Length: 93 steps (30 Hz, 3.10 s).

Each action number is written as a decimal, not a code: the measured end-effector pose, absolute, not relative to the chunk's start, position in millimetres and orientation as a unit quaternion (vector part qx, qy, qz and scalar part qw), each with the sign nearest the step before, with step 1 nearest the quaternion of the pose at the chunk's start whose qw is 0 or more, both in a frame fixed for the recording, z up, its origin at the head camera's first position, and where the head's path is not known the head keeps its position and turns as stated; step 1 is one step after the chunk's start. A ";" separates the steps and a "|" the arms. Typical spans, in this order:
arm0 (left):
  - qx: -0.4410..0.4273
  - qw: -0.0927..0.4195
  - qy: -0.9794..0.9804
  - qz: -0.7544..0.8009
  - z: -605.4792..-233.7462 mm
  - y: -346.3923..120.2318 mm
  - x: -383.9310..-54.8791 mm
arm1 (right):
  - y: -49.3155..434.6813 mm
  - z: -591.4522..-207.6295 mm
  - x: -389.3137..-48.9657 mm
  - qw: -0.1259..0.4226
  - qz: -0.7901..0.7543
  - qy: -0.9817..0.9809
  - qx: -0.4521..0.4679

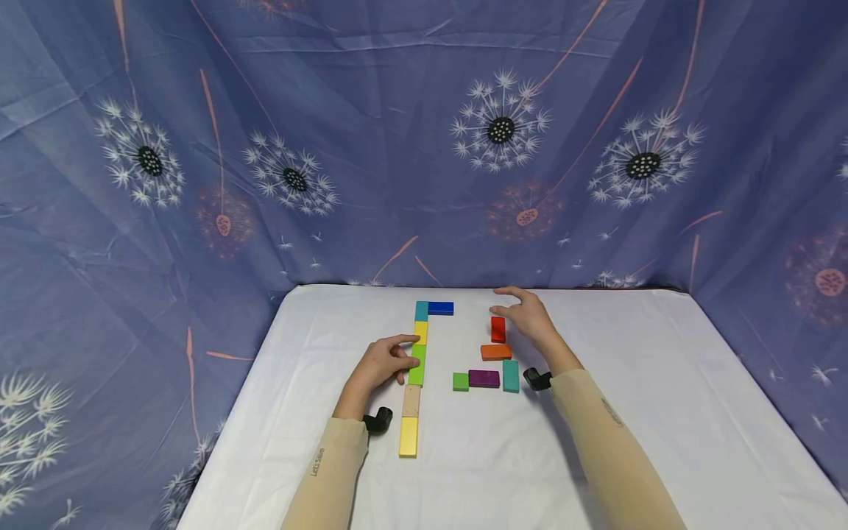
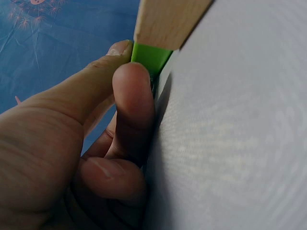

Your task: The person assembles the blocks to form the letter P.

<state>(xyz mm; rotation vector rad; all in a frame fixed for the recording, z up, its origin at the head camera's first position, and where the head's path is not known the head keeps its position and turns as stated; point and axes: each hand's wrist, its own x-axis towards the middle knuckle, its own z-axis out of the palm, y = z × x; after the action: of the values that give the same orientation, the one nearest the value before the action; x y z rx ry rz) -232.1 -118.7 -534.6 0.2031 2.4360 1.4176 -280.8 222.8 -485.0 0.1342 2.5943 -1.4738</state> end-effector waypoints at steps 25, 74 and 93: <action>0.064 0.157 0.855 0.489 -535.7 -117.9 -231.5 | 249.7 -518.7 -226.2 0.089 -0.466 0.879 0.040; 0.073 0.148 0.853 0.495 -535.8 -117.8 -228.9 | 248.7 -533.6 -223.5 0.129 -0.405 0.905 0.023; 0.077 0.151 0.852 0.496 -535.1 -118.4 -227.9 | 249.3 -533.5 -222.6 0.100 -0.372 0.923 -0.003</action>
<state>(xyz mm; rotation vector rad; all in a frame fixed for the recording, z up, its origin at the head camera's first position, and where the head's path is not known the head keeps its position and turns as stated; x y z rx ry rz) -227.9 -118.4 -535.1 0.2204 2.4447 1.4240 -222.6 249.3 -533.5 -0.0083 2.7279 -1.0993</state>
